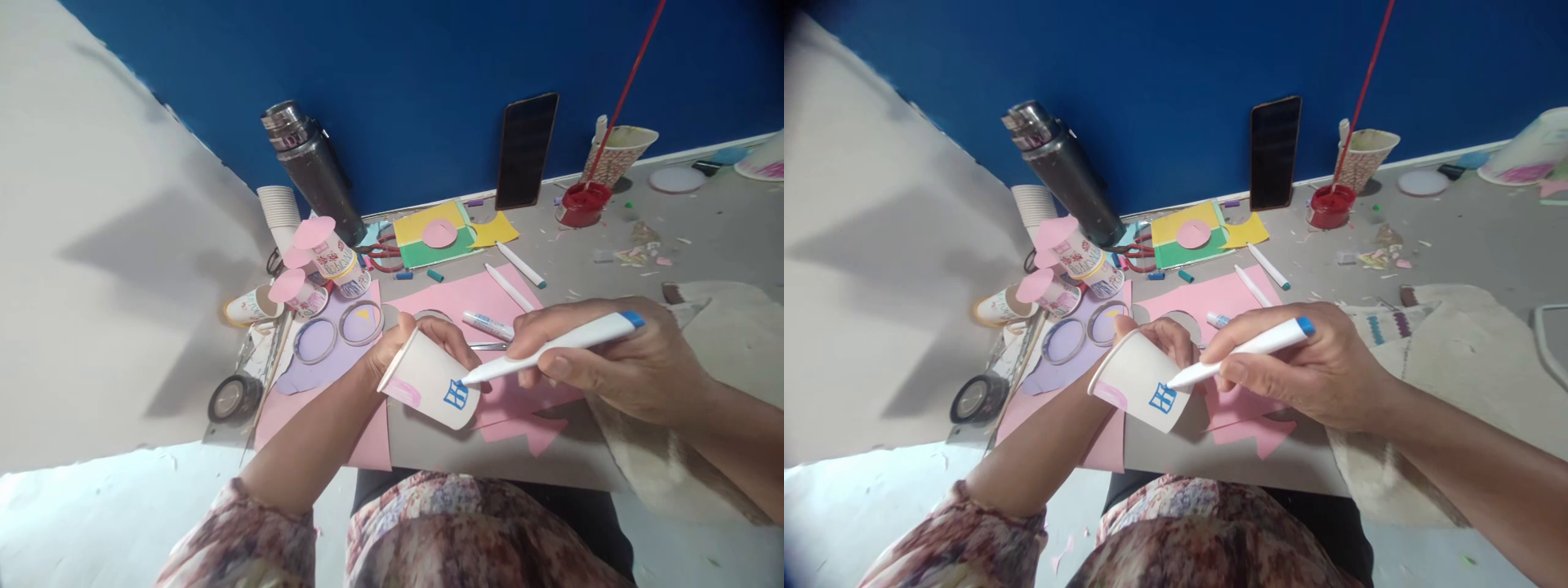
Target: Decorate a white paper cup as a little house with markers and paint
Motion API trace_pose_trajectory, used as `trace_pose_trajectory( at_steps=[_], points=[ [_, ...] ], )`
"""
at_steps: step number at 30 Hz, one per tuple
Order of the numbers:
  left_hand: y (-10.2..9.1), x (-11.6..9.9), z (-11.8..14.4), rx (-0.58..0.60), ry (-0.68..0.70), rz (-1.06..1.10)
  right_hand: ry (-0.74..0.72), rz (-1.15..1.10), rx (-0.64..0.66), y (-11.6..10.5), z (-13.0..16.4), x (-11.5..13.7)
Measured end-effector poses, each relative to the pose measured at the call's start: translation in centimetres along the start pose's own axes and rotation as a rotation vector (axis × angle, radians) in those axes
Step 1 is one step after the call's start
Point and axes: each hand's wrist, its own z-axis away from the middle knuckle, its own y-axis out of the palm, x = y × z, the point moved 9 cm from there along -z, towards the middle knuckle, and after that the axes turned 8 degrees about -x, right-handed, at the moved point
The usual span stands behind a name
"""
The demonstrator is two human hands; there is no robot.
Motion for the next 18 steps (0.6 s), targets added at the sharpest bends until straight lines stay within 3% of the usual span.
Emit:
trace_pose_trajectory(
  at_steps=[6,12,15,18],
  points=[
    [0.4,-0.3,-0.1,0.046,0.011,0.019,-0.002,-0.011,-0.013,-0.1,-0.1,-0.2],
    [0.3,0.2,0.0,0.019,-0.023,0.042,-0.02,-0.028,-0.04,-0.3,-0.2,0.0],
    [0.0,0.4,0.1,0.012,0.015,0.068,-0.044,-0.047,-0.117,-1.1,-0.1,0.0],
    [-0.3,0.3,0.2,0.001,0.036,0.021,0.001,0.072,-0.286,-2.7,-0.1,-0.7]
  ],
)
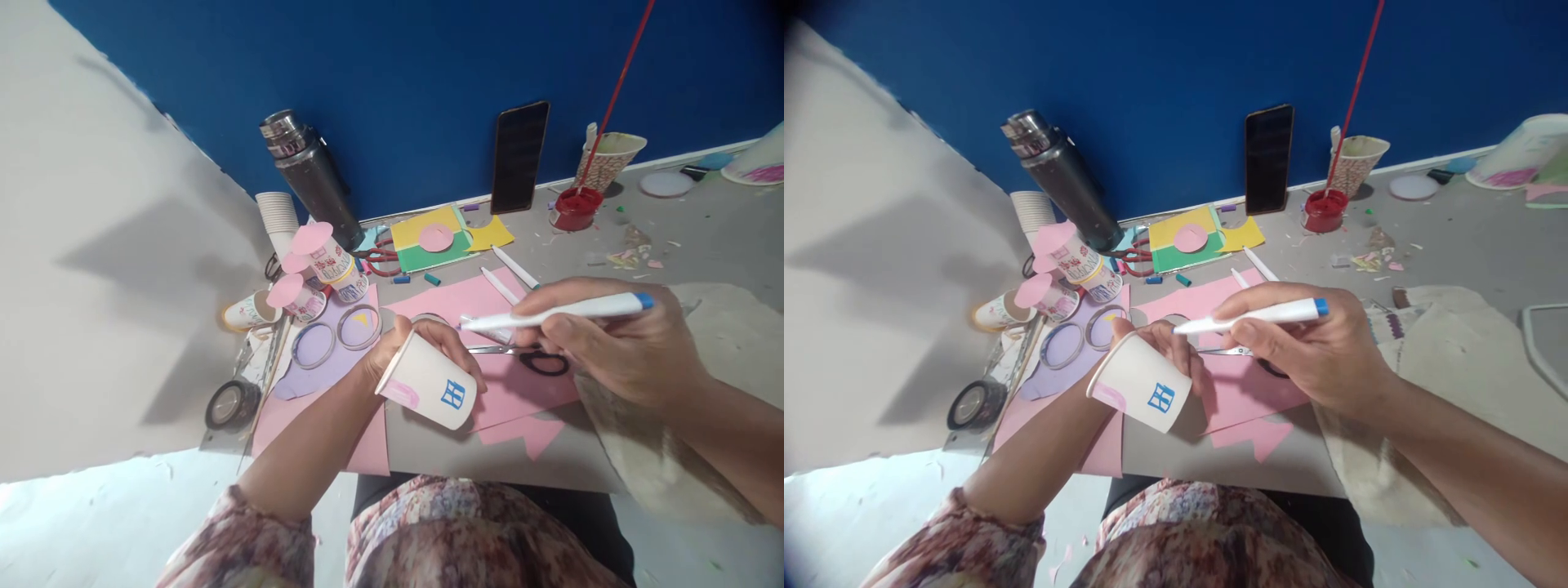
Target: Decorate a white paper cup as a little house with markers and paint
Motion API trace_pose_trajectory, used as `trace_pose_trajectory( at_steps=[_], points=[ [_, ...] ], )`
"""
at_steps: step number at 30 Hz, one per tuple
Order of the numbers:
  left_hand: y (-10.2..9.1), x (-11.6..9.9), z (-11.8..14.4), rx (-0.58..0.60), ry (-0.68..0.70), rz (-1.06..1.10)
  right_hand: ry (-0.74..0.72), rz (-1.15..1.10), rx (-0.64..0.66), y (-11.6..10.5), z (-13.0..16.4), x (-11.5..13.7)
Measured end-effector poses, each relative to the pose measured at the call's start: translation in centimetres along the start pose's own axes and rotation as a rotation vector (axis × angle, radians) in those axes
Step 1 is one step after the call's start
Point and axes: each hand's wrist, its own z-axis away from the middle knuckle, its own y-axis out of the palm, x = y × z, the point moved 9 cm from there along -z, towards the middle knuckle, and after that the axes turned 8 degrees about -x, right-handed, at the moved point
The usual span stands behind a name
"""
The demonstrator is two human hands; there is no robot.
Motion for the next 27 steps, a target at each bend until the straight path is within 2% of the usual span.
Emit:
trace_pose_trajectory(
  at_steps=[3,7,12,14,21,27],
  points=[
    [-0.2,-0.5,-0.1,-0.048,-0.005,-0.054,0.015,0.237,-0.081,-0.8,-0.6,-0.9],
    [-0.2,-1.1,0.0,-0.104,-0.038,-0.024,-0.051,0.412,0.021,-0.2,-1.8,-2.6],
    [-1.0,-2.4,-0.1,-0.205,0.084,-0.003,-0.292,0.714,0.091,0.6,-2.2,-4.5],
    [-1.3,-2.6,-0.1,-0.23,0.098,0.013,-0.334,0.792,0.151,1.2,-2.1,-5.5],
    [-1.8,-3.5,0.3,-0.312,0.16,0.042,-0.317,0.884,0.206,1.7,-1.9,-7.6],
    [-2.4,-6.3,1.4,-0.43,0.321,-0.184,-0.26,0.885,0.171,1.5,-2.1,-7.9]
  ],
)
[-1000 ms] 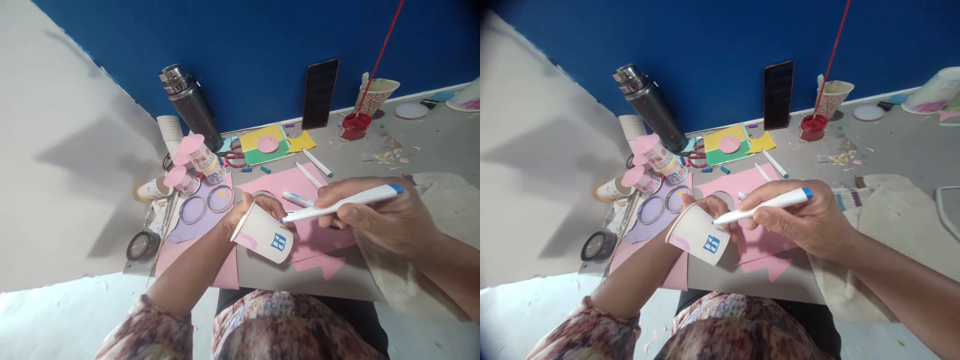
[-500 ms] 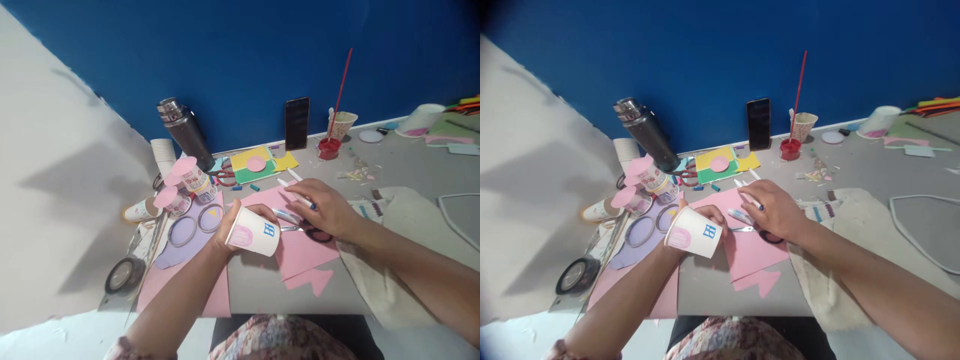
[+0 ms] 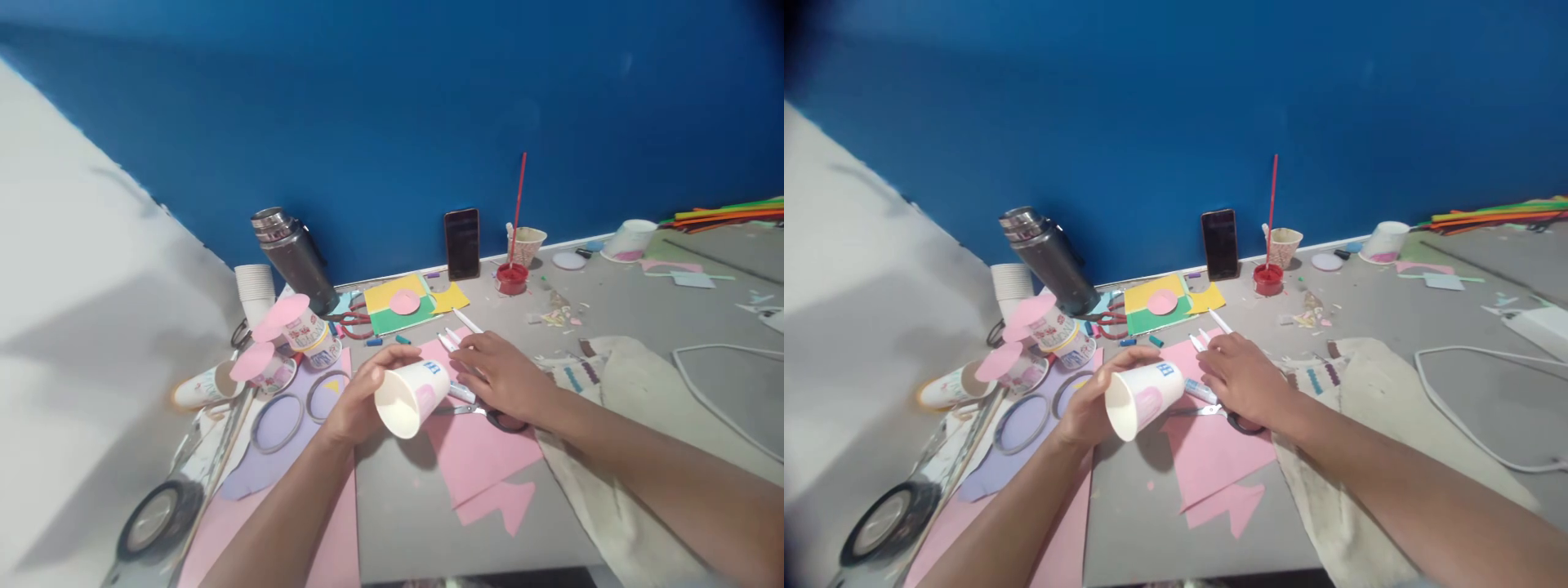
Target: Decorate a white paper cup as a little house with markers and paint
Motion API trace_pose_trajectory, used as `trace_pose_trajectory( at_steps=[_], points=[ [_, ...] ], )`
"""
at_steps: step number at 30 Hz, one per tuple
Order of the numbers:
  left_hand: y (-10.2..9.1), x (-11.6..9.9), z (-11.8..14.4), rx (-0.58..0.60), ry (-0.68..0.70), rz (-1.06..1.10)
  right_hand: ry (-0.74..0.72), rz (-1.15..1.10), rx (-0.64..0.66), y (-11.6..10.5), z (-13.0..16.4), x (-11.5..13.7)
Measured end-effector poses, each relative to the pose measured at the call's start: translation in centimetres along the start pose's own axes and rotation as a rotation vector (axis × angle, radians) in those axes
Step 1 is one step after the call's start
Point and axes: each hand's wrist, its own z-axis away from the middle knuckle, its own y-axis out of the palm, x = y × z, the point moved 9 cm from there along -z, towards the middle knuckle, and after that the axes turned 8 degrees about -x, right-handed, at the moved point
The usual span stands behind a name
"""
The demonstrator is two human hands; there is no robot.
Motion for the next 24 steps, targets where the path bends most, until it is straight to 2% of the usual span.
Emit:
trace_pose_trajectory(
  at_steps=[5,8,10,12,15,19,21,24],
  points=[
    [-1.0,-2.6,-0.1,-0.179,0.157,-0.279,0.163,-0.009,-0.126,-3.0,-0.8,-2.7],
    [-1.0,-4.4,0.5,-0.282,0.189,-0.588,0.251,-0.009,-0.171,-4.5,-1.4,-4.7],
    [-0.6,-5.7,1.0,-0.293,0.252,-0.813,0.281,-0.012,-0.183,-5.0,-1.6,-5.4],
    [-0.2,-6.3,1.2,-0.236,0.307,-0.935,0.291,-0.023,-0.183,-4.9,-1.7,-5.7],
    [-0.7,-6.2,1.0,-0.186,0.406,-0.983,0.264,-0.055,-0.159,-4.1,-1.6,-5.1],
    [-1.9,-5.9,0.5,-0.29,0.652,-1.088,0.179,-0.098,-0.127,-3.1,-1.4,-3.6],
    [-2.5,-5.2,0.2,-0.309,0.686,-1.077,0.131,-0.111,-0.116,-2.9,-1.2,-2.7],
    [-3.2,-4.0,0.0,-0.294,0.663,-0.997,0.051,-0.129,-0.091,-2.4,-0.9,-1.2]
  ],
)
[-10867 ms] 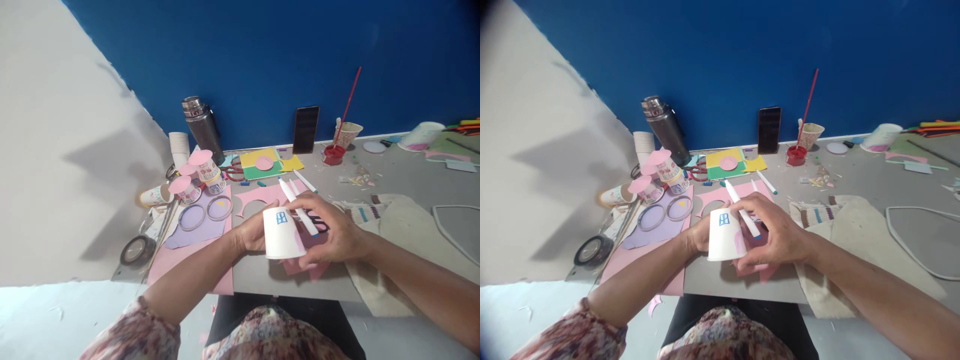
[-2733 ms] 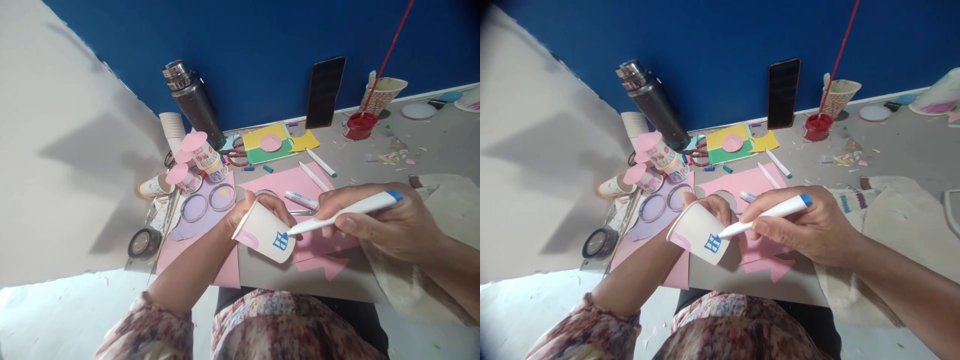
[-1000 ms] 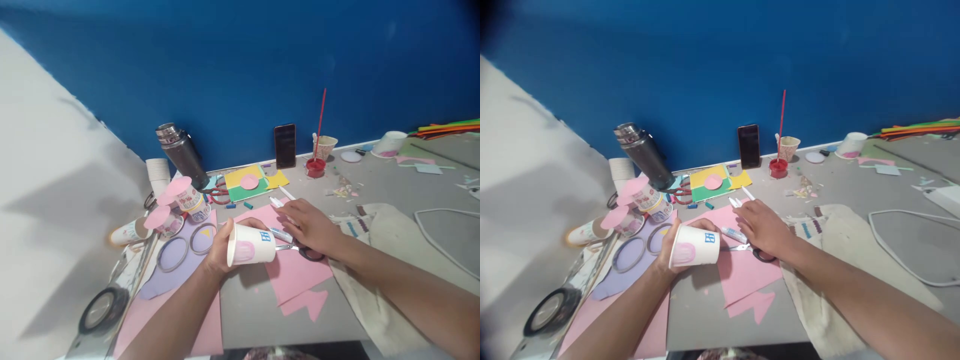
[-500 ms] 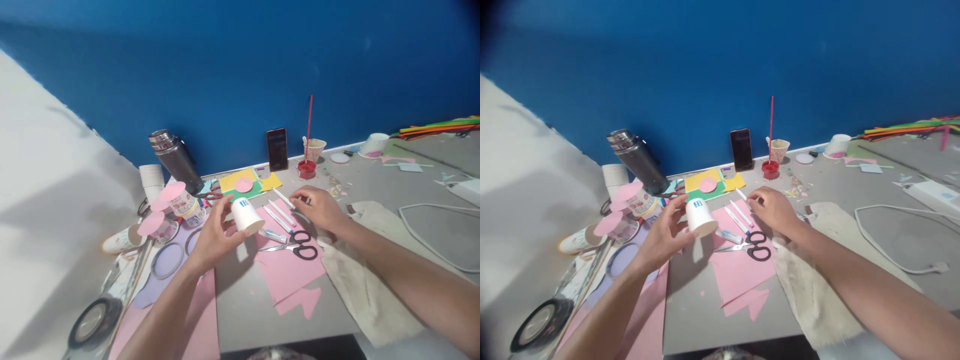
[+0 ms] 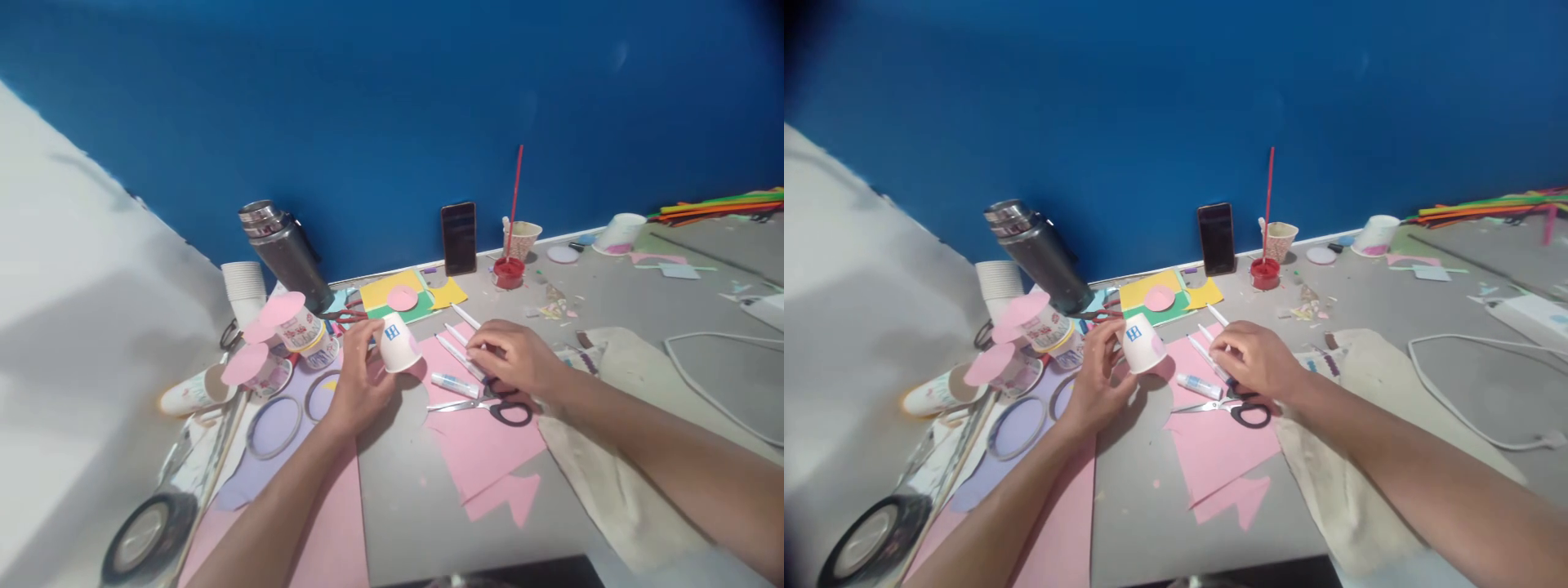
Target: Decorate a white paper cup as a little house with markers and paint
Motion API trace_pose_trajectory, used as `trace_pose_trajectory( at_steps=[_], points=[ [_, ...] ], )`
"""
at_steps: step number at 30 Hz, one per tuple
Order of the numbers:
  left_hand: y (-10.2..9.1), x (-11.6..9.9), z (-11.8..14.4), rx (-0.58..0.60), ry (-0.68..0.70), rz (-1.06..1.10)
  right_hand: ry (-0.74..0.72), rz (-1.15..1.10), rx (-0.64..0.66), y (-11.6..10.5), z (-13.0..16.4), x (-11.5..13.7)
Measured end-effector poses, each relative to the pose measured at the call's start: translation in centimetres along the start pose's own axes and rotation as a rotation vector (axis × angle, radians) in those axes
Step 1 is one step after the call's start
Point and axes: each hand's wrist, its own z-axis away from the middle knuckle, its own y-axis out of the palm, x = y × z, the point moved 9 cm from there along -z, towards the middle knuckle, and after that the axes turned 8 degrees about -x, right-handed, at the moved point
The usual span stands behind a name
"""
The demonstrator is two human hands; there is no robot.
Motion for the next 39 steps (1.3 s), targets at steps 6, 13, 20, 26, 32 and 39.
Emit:
trace_pose_trajectory(
  at_steps=[6,13,20,26,32,39],
  points=[
    [0.6,1.2,1.3,0.021,-0.161,0.203,-0.227,0.008,0.097,1.8,1.6,3.1],
    [1.4,0.7,1.3,0.039,-0.454,0.639,-0.318,0.149,0.225,2.9,2.3,3.8],
    [1.9,1.7,1.9,0.052,-0.709,0.962,-0.324,0.148,0.212,3.0,2.5,3.5],
    [2.4,1.7,2.5,0.083,-0.858,1.11,-0.248,0.083,0.138,2.4,2.3,2.5],
    [3.2,-0.1,2.5,0.194,-0.651,0.981,-0.087,-0.058,0.058,1.5,1.7,1.7],
    [4.7,-3.4,3.7,0.417,-0.438,0.89,-0.201,-0.179,0.114,1.7,1.8,4.5]
  ],
)
